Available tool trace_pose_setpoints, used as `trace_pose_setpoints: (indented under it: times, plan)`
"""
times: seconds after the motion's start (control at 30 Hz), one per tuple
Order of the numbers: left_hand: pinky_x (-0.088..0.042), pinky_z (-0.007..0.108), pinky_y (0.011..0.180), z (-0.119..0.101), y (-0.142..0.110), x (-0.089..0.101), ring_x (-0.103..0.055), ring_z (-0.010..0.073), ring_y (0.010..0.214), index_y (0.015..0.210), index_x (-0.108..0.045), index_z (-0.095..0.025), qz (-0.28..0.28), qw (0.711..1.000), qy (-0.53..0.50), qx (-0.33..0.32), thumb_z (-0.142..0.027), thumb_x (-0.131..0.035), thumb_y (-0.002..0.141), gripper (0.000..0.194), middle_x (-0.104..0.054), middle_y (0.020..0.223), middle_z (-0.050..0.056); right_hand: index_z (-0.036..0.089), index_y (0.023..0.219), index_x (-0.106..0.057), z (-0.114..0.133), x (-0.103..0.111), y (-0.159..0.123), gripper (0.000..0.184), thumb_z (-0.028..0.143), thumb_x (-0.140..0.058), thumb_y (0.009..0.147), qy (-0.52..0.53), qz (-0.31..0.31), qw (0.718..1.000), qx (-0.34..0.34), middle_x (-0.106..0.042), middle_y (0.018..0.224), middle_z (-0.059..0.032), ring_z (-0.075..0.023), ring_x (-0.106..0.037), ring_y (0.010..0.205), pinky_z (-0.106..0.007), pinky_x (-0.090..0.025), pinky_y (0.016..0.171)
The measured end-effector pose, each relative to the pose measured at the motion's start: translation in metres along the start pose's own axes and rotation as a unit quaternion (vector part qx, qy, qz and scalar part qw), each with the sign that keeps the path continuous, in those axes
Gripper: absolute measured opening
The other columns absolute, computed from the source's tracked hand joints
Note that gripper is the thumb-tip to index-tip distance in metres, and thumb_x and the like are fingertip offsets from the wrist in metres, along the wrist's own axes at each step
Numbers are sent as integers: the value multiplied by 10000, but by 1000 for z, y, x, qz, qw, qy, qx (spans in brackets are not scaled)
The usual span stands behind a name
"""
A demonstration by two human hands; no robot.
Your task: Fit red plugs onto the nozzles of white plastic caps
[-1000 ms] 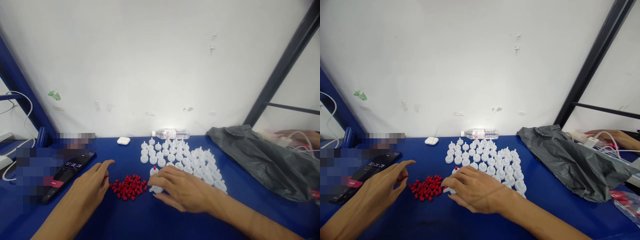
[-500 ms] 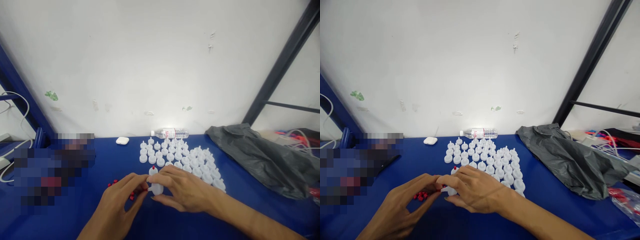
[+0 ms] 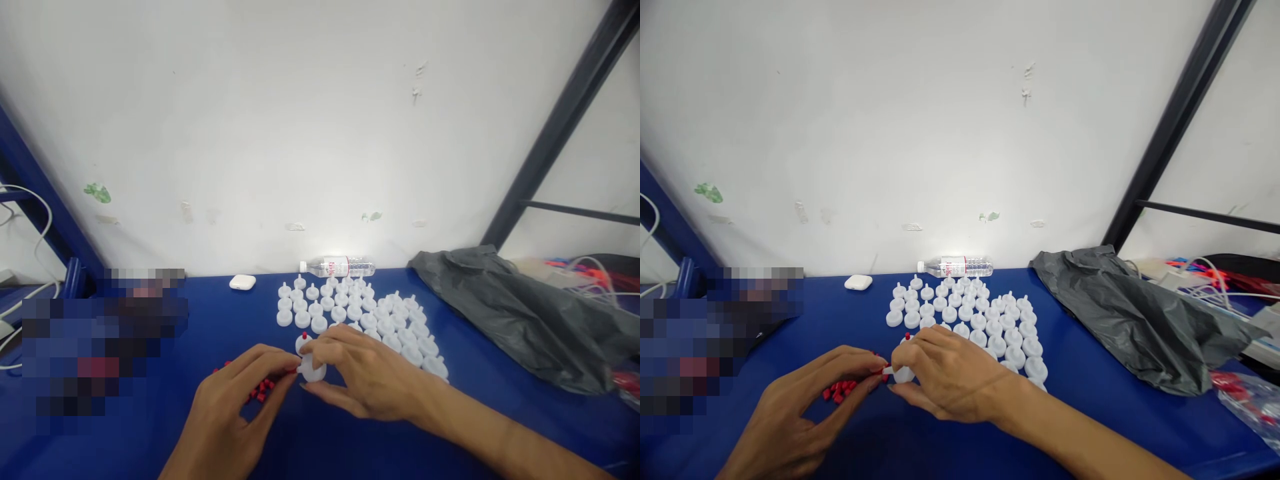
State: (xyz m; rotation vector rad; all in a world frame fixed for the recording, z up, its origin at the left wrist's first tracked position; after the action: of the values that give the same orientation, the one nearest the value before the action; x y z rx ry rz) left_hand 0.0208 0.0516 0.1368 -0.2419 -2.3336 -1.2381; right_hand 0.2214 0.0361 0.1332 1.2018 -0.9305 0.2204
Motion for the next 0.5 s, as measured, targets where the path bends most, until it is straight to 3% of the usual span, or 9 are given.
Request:
trace_pose_setpoints:
  times: [0.37,0.5]
  plan:
    - [-648,148,680,-7,6,-3,-826,130,719,998,-775,-407,-16,1000,-16,4,-243,-695,987,183,-852,880,-99,234,1193,-516,-1,-1,0,149,305,-632,1132,-6,1,1000,4,-793,1066,-70,-179,-782,903,-321,-670,816]
    - [-636,168,608,0,2,-4,-794,138,636,881,-792,-408,5,995,-51,90,-331,-739,960,122,-828,785,-105,218,1157,-551,1,-1,1,115,327,-590,1159,-25,-20,999,36,-823,1034,-61,-174,-794,922,-323,-655,818]
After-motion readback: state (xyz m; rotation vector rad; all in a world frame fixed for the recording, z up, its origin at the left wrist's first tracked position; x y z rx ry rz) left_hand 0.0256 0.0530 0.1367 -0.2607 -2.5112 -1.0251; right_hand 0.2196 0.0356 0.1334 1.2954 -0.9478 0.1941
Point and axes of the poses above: each hand's wrist, its own y-axis towards the middle knuckle, its own x-axis out of the back of the hand, z = x × y, the point moved 4 cm from there along y, towards the middle knuckle
